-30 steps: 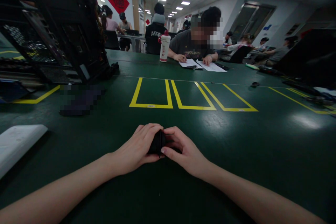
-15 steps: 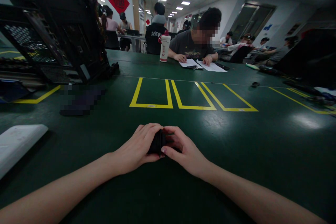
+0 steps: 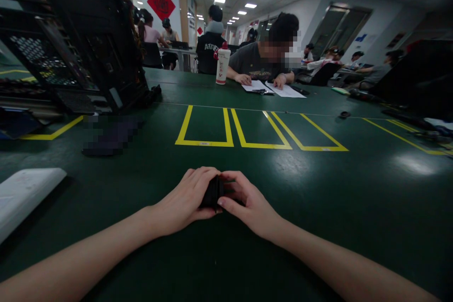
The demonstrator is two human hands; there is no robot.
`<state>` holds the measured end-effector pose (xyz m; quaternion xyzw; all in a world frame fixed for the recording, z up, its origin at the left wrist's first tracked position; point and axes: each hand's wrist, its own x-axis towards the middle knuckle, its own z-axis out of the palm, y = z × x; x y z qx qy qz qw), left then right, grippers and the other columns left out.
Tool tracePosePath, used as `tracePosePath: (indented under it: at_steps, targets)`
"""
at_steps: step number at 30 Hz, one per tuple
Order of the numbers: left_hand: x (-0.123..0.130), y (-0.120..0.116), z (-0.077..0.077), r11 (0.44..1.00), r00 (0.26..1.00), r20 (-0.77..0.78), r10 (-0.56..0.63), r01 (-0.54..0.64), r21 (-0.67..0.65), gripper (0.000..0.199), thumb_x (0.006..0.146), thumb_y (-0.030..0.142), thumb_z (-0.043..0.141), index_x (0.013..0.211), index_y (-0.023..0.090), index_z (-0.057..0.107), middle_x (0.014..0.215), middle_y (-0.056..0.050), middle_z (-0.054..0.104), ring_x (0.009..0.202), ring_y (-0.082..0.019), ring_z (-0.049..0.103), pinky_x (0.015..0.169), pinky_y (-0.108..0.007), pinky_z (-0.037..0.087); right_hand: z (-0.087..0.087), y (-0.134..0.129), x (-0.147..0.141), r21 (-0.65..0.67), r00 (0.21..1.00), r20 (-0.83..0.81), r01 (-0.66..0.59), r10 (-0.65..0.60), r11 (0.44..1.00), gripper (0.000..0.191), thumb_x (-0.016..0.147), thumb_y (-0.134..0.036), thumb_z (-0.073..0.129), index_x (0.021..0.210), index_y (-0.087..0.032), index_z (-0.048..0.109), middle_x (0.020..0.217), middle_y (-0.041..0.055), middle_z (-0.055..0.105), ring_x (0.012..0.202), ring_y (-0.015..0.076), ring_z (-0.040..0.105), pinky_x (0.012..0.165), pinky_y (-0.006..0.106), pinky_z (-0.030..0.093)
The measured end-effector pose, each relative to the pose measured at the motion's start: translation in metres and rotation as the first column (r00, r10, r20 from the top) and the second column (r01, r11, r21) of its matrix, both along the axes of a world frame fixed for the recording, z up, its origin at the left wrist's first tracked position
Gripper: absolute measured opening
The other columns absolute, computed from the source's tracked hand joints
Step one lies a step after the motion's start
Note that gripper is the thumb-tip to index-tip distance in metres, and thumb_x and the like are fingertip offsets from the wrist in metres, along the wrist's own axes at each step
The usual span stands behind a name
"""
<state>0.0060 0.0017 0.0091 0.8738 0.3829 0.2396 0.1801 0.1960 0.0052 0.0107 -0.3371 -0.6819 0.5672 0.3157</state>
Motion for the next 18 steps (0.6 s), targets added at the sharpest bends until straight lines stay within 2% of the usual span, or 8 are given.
tracePosePath:
  at_steps: [7,11,15,18]
  targets:
    - [-0.0011,-0.0005,0.0039,1.000,0.999,-0.035,-0.022,0.021,-0.015,0.062,0.072,0.017,0.063,0.122,0.022,0.027,0.121,-0.009,0.043,0.108,-0.025,0.043,0.088,-0.042,0.038,-0.0036,0.0000,0.0019,0.122,0.999,-0.031,-0.037,0.041,0.992,0.035,0.073,-0.012,0.059,0.103,-0.024,0.044,0.110,0.0026,0.043,0.104,0.0161,0.049,0.089,0.037,0.046]
    - [0.0001,-0.0003,0.0013,1.000,1.000,-0.007,0.013,-0.013,-0.010,0.062,0.071,0.019,0.064,0.121,0.023,0.029,0.119,-0.008,0.044,0.104,-0.025,0.046,0.085,-0.042,0.040,-0.0014,-0.0005,0.0014,0.076,0.999,-0.027,-0.020,0.022,0.997,0.023,0.077,-0.017,0.056,0.098,-0.023,0.048,0.110,0.0024,0.043,0.101,0.0156,0.050,0.087,0.036,0.047]
    - [-0.0001,-0.0009,0.0039,1.000,1.000,-0.007,0.001,-0.001,-0.025,0.059,0.072,0.022,0.063,0.121,0.024,0.029,0.119,-0.008,0.045,0.104,-0.025,0.046,0.085,-0.043,0.040,0.0015,-0.0010,0.0007,0.014,1.000,-0.005,-0.010,0.010,1.000,0.033,0.078,-0.018,0.056,0.107,-0.024,0.043,0.110,0.0039,0.047,0.105,0.0174,0.050,0.089,0.038,0.046]
    - [-0.0006,-0.0011,0.0046,1.000,1.000,-0.018,-0.010,0.009,-0.030,0.058,0.073,0.021,0.062,0.121,0.023,0.029,0.119,-0.009,0.045,0.105,-0.025,0.046,0.086,-0.042,0.040,0.0007,-0.0007,0.0011,0.024,1.000,0.012,-0.023,0.022,0.999,0.036,0.077,-0.017,0.056,0.109,-0.023,0.042,0.113,0.0046,0.045,0.107,0.0177,0.048,0.090,0.039,0.045]
